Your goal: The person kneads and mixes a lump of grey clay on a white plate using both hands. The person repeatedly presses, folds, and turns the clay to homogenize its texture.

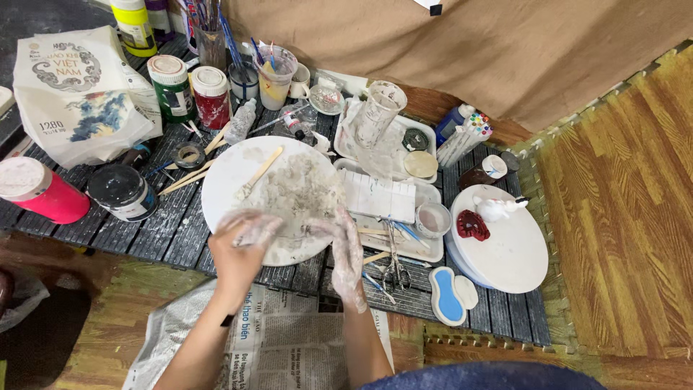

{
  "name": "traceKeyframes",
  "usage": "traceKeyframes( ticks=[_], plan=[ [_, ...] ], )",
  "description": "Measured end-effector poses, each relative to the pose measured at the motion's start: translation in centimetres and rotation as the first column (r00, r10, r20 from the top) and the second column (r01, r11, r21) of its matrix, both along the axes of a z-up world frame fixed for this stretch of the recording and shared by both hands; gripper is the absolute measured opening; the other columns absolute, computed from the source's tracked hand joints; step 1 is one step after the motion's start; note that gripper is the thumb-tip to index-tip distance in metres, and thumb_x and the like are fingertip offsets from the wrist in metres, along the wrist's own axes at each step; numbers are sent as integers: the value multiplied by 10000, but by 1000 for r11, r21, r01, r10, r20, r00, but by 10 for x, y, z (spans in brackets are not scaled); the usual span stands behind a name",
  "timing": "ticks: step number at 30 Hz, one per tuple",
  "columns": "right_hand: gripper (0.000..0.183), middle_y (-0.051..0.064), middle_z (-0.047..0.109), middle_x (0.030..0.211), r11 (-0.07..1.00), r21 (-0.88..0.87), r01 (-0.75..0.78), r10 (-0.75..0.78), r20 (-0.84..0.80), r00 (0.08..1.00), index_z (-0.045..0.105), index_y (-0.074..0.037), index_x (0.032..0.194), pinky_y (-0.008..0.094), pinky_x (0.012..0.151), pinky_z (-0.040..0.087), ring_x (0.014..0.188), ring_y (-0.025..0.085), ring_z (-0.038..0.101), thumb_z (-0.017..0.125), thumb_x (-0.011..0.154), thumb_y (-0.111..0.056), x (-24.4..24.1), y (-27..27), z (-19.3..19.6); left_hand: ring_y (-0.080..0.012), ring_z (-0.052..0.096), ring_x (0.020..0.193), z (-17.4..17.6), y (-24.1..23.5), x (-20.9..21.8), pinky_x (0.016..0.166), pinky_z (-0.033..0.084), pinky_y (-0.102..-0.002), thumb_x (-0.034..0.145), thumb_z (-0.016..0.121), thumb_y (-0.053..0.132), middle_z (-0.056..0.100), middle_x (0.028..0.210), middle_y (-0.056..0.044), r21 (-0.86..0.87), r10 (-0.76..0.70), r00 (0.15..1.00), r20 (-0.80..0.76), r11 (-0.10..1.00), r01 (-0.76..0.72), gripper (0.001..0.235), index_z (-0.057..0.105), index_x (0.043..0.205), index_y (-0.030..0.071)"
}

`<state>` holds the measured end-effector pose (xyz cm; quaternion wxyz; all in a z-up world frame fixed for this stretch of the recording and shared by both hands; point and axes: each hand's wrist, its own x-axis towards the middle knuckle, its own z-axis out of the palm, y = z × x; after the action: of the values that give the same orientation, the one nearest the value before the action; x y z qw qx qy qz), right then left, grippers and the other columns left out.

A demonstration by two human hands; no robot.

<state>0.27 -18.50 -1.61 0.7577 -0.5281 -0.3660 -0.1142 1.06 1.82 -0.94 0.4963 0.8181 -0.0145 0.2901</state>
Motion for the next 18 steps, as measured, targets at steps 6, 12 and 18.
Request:
traceKeyframes(
  ticks=[6, 12, 18],
  plan=[
    [493, 191, 605, 1477, 743, -558, 370, -457, -20, 889, 495, -61, 1526, 511, 1221, 507, 1374, 316, 616, 575, 1096, -287, 29, 10, -16, -364, 566, 1259, -18, -5, 17, 1105, 274, -619, 702, 875, 353, 710, 1110, -176, 427, -53, 993, -109, 899, 95, 694, 644, 1284, 54],
    [640, 204, 602, 1381, 356, -811, 465, -520, 242, 820, 520, -132, 1418, 548, 1100, 383, 1294, 433, 540, 782, 851, -267, 35, 24, -17, -395, 567, 1239, -49, -8, 22, 1116, 267, -613, 672, 878, 245, 597, 1355, -216, 414, -102, 982, -156, 896, 159, 802, 538, 1375, 61],
    [477, 126, 730, 1248, 283, -825, 490, -499, 309, 810, 621, -165, 1329, 464, 1118, 444, 1232, 371, 624, 768, 881, -237, 46, 12, 2, -365, 583, 1267, -50, -14, 20, 1137, 288, -579, 683, 867, 202, 620, 1316, -169, 417, -89, 988, -128, 899, 135, 753, 563, 1366, 118]
  ],
)
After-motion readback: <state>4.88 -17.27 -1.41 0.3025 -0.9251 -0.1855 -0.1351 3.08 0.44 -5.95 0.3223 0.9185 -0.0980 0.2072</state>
